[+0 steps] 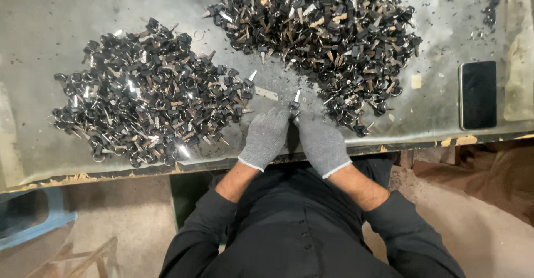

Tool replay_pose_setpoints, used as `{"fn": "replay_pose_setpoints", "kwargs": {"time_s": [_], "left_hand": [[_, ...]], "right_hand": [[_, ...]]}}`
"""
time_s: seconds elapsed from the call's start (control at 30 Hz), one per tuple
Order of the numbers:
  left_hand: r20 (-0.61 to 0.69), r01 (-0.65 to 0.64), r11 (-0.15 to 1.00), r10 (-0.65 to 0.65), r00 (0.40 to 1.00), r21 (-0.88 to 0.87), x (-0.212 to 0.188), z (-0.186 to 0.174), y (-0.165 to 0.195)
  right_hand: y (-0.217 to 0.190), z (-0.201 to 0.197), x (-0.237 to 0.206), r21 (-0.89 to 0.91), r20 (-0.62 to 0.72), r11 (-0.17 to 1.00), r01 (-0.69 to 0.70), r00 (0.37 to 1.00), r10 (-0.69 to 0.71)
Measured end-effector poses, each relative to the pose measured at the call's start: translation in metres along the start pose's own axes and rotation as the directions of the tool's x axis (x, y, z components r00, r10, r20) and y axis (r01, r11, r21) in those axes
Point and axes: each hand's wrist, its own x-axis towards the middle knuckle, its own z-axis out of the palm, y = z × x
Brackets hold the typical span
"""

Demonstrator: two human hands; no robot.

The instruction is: The person sits at a workbench covered with large piles of small black metal castings and sorts them one at a time. They pick up individual parts with both gloved hands, look them over, and place each part onto one of the piles on the table.

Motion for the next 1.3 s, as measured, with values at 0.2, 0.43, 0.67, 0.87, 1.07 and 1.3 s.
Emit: {"fn": "replay_pose_setpoints", "kwargs": {"time_s": [0.2, 0.43, 0.67, 0.87, 1.07, 1.3], "left_hand": [[-0.032, -0.032, 0.998, 0.031, 0.999, -0.055, 0.001, -0.001, -0.001], [-0.03, 0.037, 0.998, -0.039, 0.999, -0.053, -0.005, -0.004, 0.004], [0.046, 0.008, 1.0, -0.008, 0.999, 0.0, 0.004, -0.007, 0.005], [-0.146, 0.044, 0.967, -0.082, 0.986, -0.252, 0.005, -0.015, 0.008], [0.002, 0.074, 0.971, -0.076, 0.997, -0.228, 0.006, -0.018, 0.009], [-0.096, 0.148, 0.989, -0.146, 0.985, 0.017, -0.005, -0.012, 0.016]], "right_hand": [[0.016, -0.01, 0.011, 0.331, 0.128, 0.942, 0.056, 0.986, -0.103], [0.003, -0.014, 0.008, 0.158, 0.295, 0.979, -0.129, 0.952, 0.078], [0.01, -0.023, 0.018, 0.278, 0.255, 0.955, -0.101, 0.967, 0.028], [-0.006, -0.02, -0.004, 0.044, -0.024, 0.996, 0.073, 0.997, -0.072], [0.002, -0.019, 0.013, 0.233, 0.306, 0.971, -0.046, 0.951, -0.028], [0.012, -0.018, 0.008, 0.272, 0.098, 0.962, 0.027, 0.994, -0.056]]}}
